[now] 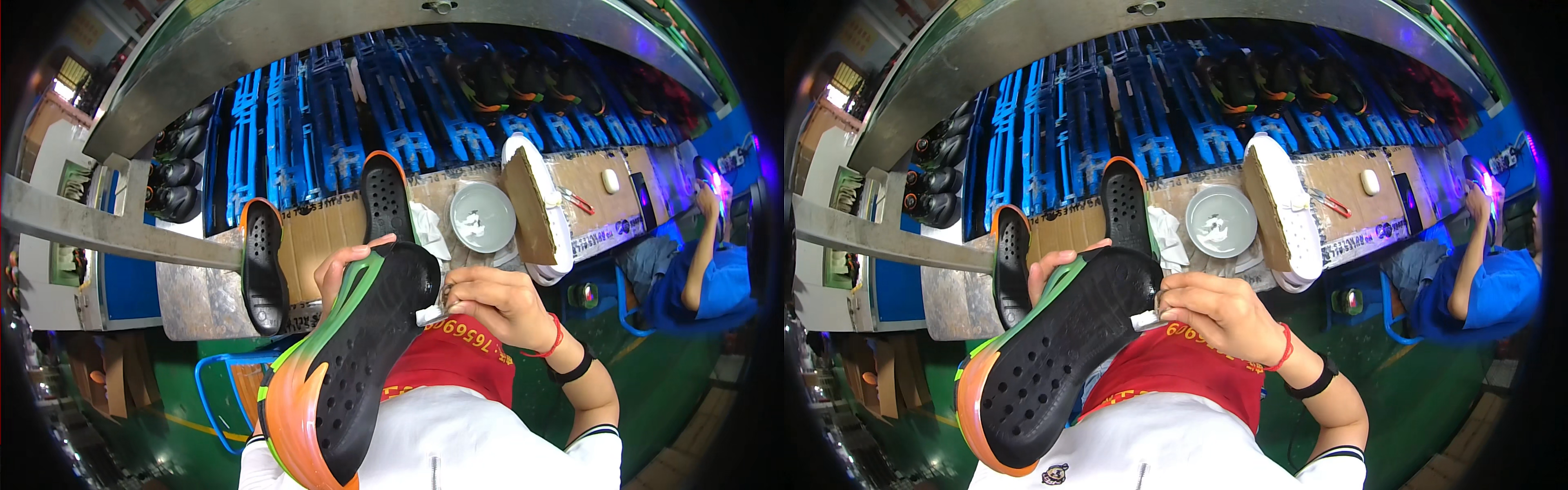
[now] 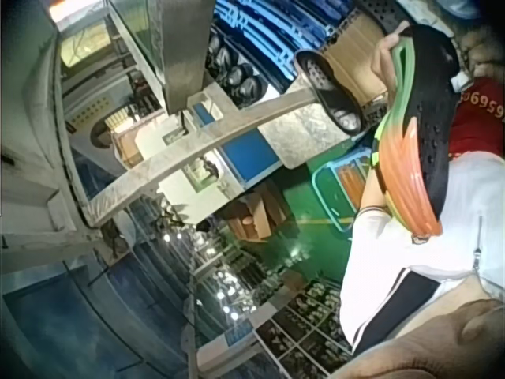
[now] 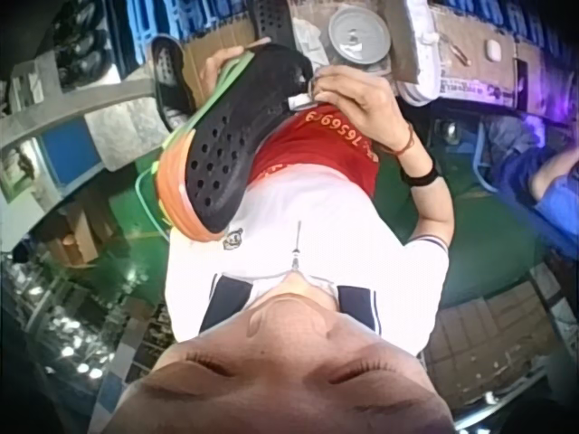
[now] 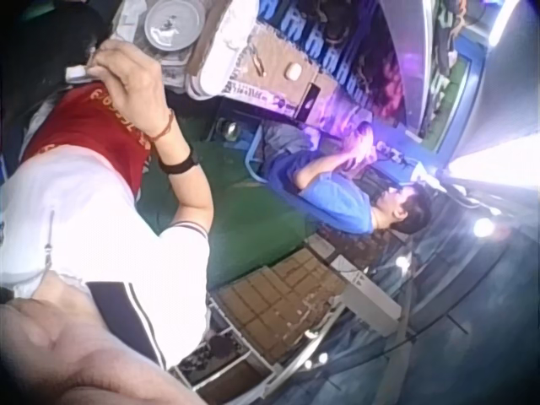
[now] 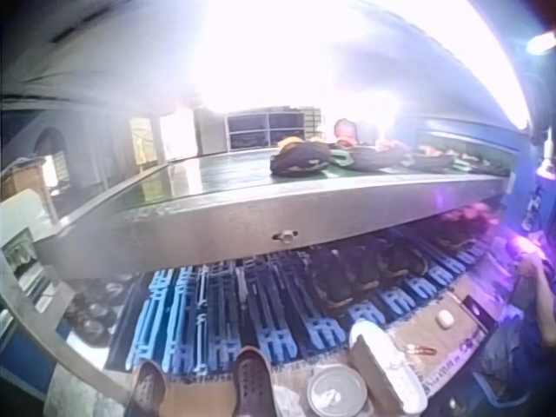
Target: Applying glue or cleaning solution to shoe soles using a small brush and a rag.
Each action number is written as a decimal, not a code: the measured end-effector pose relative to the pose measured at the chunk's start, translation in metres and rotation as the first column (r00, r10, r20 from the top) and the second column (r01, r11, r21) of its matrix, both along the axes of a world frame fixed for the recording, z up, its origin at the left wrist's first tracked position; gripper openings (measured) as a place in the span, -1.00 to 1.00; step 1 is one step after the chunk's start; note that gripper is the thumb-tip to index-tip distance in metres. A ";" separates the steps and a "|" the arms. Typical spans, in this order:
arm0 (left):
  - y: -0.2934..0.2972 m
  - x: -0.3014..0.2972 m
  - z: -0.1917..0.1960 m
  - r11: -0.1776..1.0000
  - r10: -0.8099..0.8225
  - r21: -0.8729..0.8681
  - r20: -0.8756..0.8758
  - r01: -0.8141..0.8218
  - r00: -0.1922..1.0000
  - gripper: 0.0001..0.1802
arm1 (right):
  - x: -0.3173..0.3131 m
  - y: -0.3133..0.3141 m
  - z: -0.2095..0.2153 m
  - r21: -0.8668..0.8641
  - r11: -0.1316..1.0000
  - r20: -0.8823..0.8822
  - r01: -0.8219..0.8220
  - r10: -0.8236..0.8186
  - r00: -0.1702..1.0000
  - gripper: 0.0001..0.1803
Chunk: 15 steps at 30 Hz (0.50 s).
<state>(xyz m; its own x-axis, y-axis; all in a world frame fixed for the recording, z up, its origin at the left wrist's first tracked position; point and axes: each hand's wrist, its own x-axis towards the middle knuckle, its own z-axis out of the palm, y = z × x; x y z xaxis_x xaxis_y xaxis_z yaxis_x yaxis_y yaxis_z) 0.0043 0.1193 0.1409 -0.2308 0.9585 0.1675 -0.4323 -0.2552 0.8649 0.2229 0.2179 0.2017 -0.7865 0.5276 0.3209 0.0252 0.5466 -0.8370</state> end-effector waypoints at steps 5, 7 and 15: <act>0.000 -0.002 0.000 0.998 0.003 -0.059 -0.142 -0.012 0.990 -0.50 | 0.000 -0.002 -0.002 -0.050 0.999 -0.020 0.006 -0.007 1.000 -0.88; 0.000 0.000 -0.005 0.995 0.049 -0.068 -0.301 -0.073 0.952 -0.50 | -0.001 -0.003 -0.001 -0.080 0.997 -0.018 0.006 -0.007 1.000 -0.87; 0.001 -0.005 -0.001 0.979 0.067 -0.180 -0.155 -0.095 0.986 -0.42 | -0.002 -0.010 -0.005 -0.228 0.973 -0.053 0.033 -0.046 0.998 -0.91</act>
<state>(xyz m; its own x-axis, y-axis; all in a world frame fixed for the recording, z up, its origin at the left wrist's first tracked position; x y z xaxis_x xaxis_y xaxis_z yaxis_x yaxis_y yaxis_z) -0.0005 0.1205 0.1403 -0.2949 0.9552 0.0265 -0.2806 -0.1131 0.9531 0.2212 0.2077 0.1972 -0.7475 0.6219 0.2333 -0.0085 0.3422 -0.9396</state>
